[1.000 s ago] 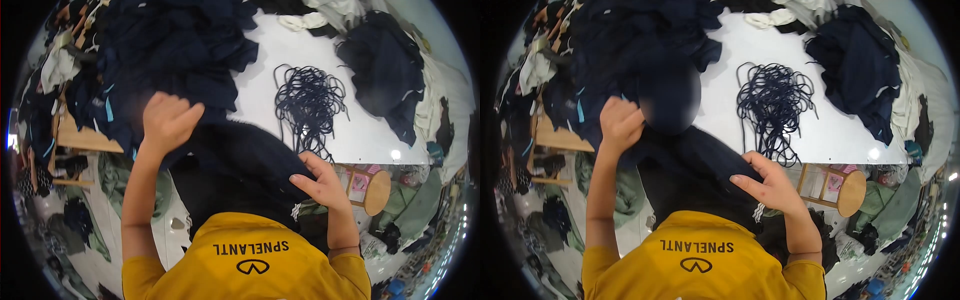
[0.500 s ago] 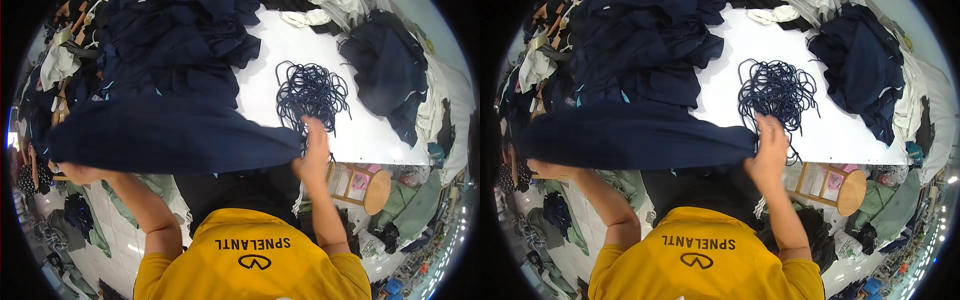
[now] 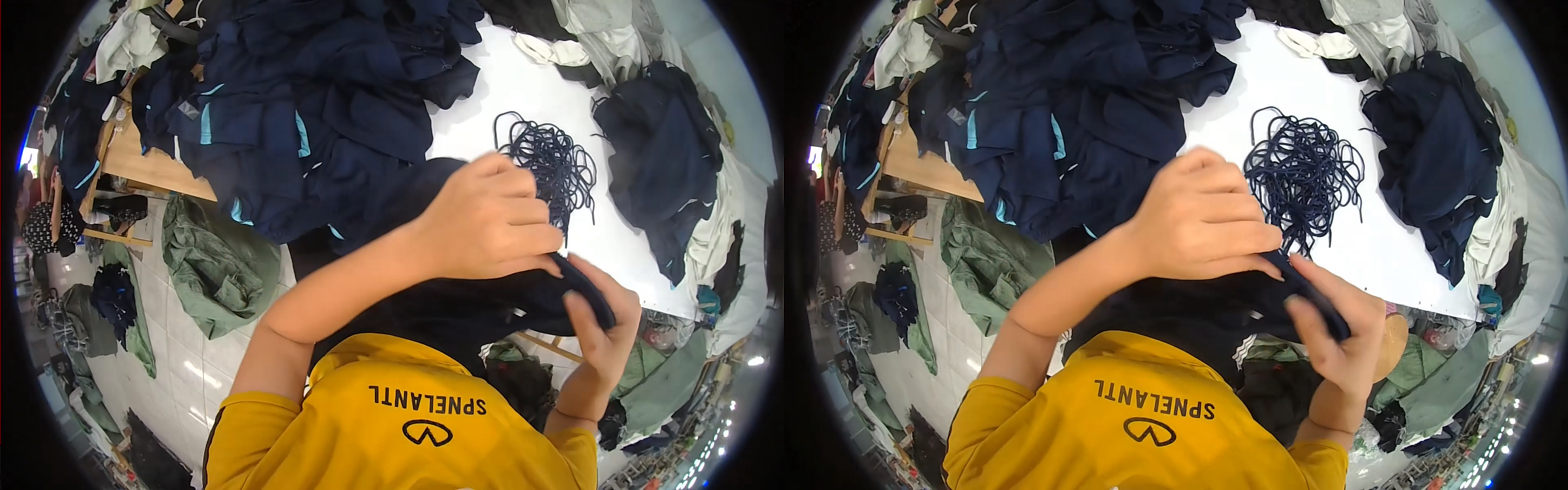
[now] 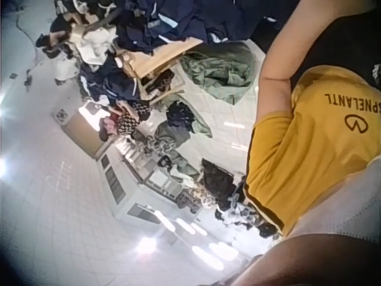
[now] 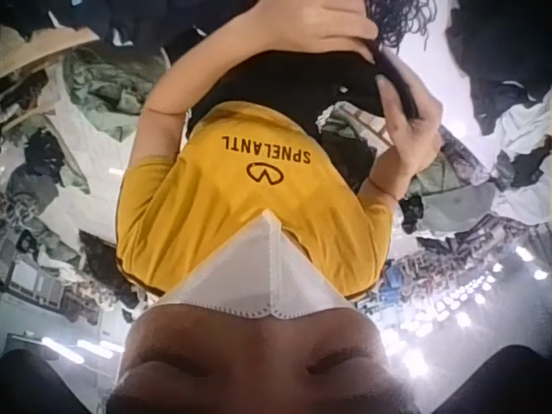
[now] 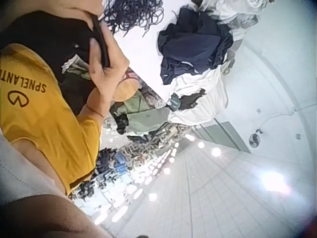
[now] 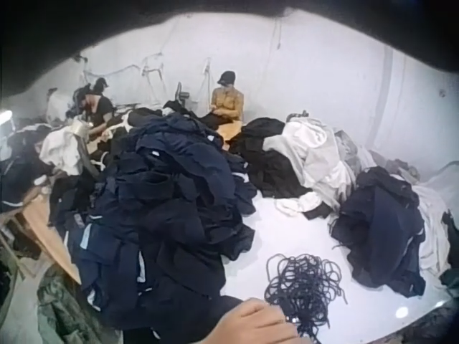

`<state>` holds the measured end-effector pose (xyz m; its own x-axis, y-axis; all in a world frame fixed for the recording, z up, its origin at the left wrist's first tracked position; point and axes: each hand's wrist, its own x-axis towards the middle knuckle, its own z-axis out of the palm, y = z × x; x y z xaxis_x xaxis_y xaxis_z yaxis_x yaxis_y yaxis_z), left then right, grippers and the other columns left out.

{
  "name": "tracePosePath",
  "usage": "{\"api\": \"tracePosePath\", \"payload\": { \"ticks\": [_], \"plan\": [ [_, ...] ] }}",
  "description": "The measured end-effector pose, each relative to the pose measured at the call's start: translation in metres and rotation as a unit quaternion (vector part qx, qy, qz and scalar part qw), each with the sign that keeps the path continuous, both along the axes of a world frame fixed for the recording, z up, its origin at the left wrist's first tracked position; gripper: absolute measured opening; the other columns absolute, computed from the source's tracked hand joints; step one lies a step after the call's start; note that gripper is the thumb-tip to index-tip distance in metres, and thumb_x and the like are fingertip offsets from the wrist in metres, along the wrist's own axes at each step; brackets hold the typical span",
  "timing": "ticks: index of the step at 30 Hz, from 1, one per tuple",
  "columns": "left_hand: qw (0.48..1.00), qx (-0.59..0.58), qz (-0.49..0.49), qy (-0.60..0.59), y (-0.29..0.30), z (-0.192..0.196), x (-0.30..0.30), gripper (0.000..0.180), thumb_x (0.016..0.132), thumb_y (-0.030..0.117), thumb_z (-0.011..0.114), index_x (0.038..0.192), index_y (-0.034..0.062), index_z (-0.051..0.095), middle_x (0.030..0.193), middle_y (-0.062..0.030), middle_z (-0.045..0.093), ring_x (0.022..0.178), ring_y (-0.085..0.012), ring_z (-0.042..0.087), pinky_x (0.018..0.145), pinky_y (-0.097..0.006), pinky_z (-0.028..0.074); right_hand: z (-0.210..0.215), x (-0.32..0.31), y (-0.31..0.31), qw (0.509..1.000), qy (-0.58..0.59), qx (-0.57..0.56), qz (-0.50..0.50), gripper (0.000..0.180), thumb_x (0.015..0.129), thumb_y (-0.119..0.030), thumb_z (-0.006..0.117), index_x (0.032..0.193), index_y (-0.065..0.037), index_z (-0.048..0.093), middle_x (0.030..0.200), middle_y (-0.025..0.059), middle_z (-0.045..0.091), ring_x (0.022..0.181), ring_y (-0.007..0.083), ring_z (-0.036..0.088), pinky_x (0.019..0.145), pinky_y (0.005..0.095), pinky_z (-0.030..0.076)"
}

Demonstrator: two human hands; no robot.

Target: Threading drawstrings through the waistbands of athletic pants using a long needle-like tool in a garment factory.

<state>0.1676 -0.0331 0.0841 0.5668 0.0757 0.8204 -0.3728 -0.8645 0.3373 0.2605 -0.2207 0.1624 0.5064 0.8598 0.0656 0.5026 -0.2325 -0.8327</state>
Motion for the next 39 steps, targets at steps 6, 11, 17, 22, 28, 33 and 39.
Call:
{"api": "tracePosePath", "payload": {
  "ticks": [6,11,17,22,28,33,39],
  "plan": [
    [0.967,-0.174,0.021,0.183,-0.040,-0.079,-0.018,0.027,0.069,0.016,0.075,0.093,0.0115,0.064,0.091,-0.0012,0.060,0.083,-0.0223,0.059,0.070,-0.032,0.048,-0.032,0.034,-0.049,0.992,-0.013,-0.059,-0.113,0.012,0.084,-0.011,0.065,0.092,-0.003,0.070,0.065,-0.0015,0.062,0.056,0.0030,0.048,0.053,0.0182,0.036],
    [0.956,-0.177,0.008,0.233,-0.050,-0.088,-0.021,0.035,0.068,0.007,0.070,0.101,0.0134,0.060,0.104,-0.0019,0.059,0.094,-0.0233,0.060,0.075,-0.033,0.050,-0.036,0.032,-0.054,0.984,0.120,-0.092,-0.099,0.011,0.087,-0.010,0.062,0.088,0.000,0.064,0.068,-0.0013,0.057,0.062,0.0034,0.044,0.056,0.0183,0.034],
    [0.873,-0.207,-0.234,0.374,-0.038,-0.071,-0.040,0.018,0.081,0.022,0.065,0.092,0.0078,0.064,0.072,-0.0079,0.064,0.070,-0.0281,0.062,0.063,-0.035,0.050,-0.021,0.044,-0.063,0.986,-0.094,-0.138,-0.016,0.015,0.065,-0.001,0.072,0.075,-0.001,0.060,0.066,0.0041,0.055,0.058,0.0151,0.047,0.057,0.0252,0.035],
    [0.899,-0.159,-0.249,0.325,-0.037,-0.055,-0.041,0.026,0.082,0.032,0.067,0.086,0.0063,0.064,0.067,-0.0086,0.062,0.065,-0.0266,0.062,0.077,-0.035,0.051,-0.007,0.038,-0.065,0.988,-0.036,-0.146,0.012,0.017,0.064,0.001,0.072,0.075,-0.001,0.059,0.071,0.0068,0.056,0.067,0.0165,0.053,0.059,0.0246,0.039],
    [0.909,-0.229,-0.213,0.276,-0.067,-0.075,-0.051,0.014,0.079,0.019,0.068,0.086,0.0070,0.065,0.072,-0.0074,0.063,0.070,-0.0255,0.062,0.089,-0.038,0.049,-0.006,0.043,-0.044,0.974,0.037,-0.147,0.170,0.041,0.071,-0.004,0.074,0.109,0.000,0.061,0.093,0.0109,0.068,0.073,0.0186,0.063,0.068,0.0249,0.047],
    [0.919,-0.240,-0.169,0.262,-0.059,-0.064,-0.042,0.017,0.080,0.020,0.068,0.089,0.0055,0.065,0.079,-0.0083,0.066,0.077,-0.0264,0.064,0.079,-0.035,0.051,0.008,0.038,-0.047,0.973,0.011,-0.224,0.057,0.018,0.078,0.002,0.062,0.093,-0.002,0.070,0.069,0.0058,0.064,0.057,0.0105,0.055,0.055,0.0220,0.041],
    [0.878,-0.305,-0.205,0.306,-0.044,-0.061,-0.041,0.025,0.076,0.024,0.074,0.090,0.0026,0.069,0.086,-0.0110,0.069,0.075,-0.0264,0.066,0.064,-0.031,0.050,-0.005,0.043,-0.057,0.985,0.070,-0.150,-0.054,0.010,0.082,-0.001,0.059,0.087,-0.002,0.067,0.057,-0.0042,0.048,0.051,0.0045,0.038,0.050,0.0206,0.028]
  ]
}}
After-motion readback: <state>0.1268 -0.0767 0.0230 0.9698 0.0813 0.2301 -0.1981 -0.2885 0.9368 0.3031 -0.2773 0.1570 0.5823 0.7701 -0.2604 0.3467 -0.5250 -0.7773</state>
